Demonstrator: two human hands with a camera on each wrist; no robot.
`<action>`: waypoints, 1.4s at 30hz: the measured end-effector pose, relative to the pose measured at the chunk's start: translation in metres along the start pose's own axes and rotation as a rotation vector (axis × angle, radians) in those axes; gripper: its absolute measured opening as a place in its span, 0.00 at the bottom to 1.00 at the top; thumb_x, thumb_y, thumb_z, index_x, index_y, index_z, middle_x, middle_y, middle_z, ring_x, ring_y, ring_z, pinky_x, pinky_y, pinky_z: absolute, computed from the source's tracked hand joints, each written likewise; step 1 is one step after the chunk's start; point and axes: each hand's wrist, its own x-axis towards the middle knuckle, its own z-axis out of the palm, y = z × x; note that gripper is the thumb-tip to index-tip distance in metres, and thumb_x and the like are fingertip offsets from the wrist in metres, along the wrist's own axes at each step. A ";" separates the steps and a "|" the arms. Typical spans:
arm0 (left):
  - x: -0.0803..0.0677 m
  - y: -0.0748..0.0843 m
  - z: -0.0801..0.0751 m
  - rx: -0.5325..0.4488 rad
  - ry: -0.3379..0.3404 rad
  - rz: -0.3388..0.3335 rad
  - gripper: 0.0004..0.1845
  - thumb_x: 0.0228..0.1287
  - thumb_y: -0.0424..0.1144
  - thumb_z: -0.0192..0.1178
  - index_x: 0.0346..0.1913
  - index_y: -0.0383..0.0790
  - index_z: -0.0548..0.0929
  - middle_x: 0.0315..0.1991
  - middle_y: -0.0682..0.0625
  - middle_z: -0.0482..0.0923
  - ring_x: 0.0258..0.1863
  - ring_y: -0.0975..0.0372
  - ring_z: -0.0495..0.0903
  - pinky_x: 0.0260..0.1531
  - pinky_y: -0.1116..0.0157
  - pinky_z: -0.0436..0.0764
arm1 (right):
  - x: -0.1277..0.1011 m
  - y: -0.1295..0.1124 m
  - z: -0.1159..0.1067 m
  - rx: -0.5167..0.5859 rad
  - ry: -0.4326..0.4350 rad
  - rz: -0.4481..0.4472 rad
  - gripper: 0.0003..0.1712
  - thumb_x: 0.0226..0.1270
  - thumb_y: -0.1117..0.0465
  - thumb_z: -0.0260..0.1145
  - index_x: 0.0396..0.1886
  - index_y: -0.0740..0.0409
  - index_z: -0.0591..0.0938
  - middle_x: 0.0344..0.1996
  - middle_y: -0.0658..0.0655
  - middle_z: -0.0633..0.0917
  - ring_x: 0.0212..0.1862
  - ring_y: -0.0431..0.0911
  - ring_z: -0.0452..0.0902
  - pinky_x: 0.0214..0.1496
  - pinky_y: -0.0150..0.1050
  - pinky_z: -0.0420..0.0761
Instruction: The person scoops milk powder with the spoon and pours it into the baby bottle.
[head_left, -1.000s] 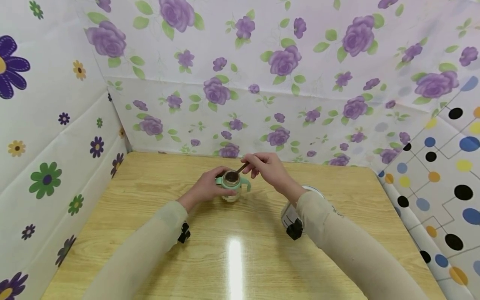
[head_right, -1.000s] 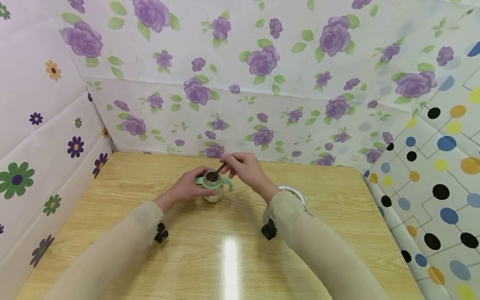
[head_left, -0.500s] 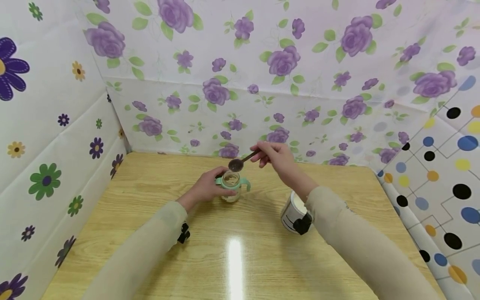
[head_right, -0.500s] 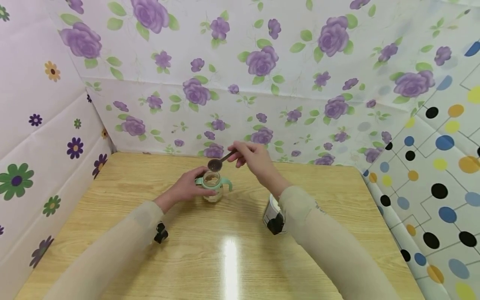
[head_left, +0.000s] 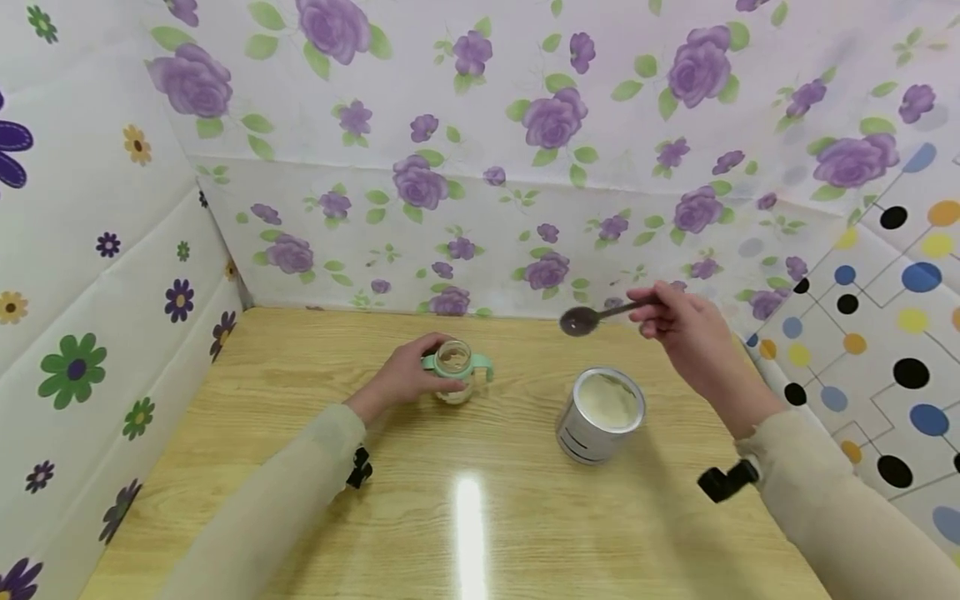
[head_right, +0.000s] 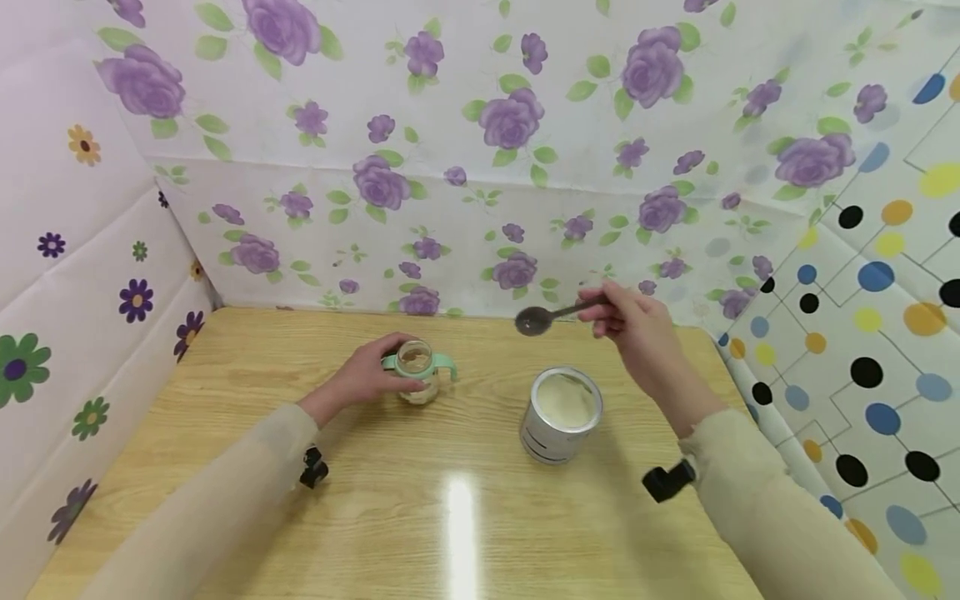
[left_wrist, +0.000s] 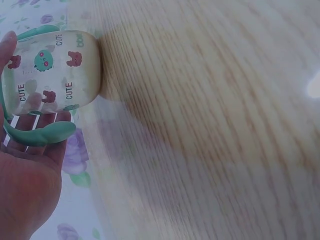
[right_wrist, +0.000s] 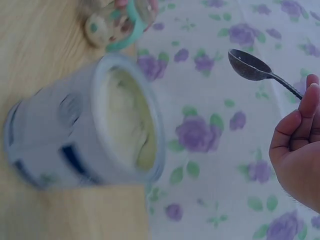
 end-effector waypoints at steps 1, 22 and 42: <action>-0.001 0.000 -0.001 0.006 0.003 -0.007 0.38 0.57 0.49 0.84 0.70 0.52 0.79 0.63 0.48 0.82 0.64 0.54 0.80 0.65 0.47 0.78 | -0.006 0.001 -0.007 0.002 0.000 0.009 0.23 0.87 0.52 0.57 0.53 0.65 0.89 0.34 0.53 0.91 0.33 0.41 0.82 0.39 0.32 0.83; 0.003 0.005 -0.003 0.066 -0.021 -0.019 0.41 0.56 0.51 0.84 0.72 0.51 0.78 0.65 0.50 0.81 0.67 0.51 0.78 0.68 0.45 0.77 | -0.059 0.077 -0.064 -0.261 0.005 0.116 0.29 0.89 0.48 0.54 0.60 0.72 0.84 0.38 0.48 0.92 0.36 0.41 0.80 0.42 0.32 0.83; 0.016 0.109 -0.018 0.203 -0.110 0.186 0.55 0.56 0.55 0.83 0.84 0.52 0.64 0.79 0.51 0.68 0.78 0.53 0.66 0.79 0.48 0.65 | -0.059 0.084 -0.065 -0.310 0.038 0.124 0.24 0.87 0.48 0.57 0.58 0.65 0.86 0.38 0.50 0.91 0.37 0.41 0.81 0.42 0.33 0.84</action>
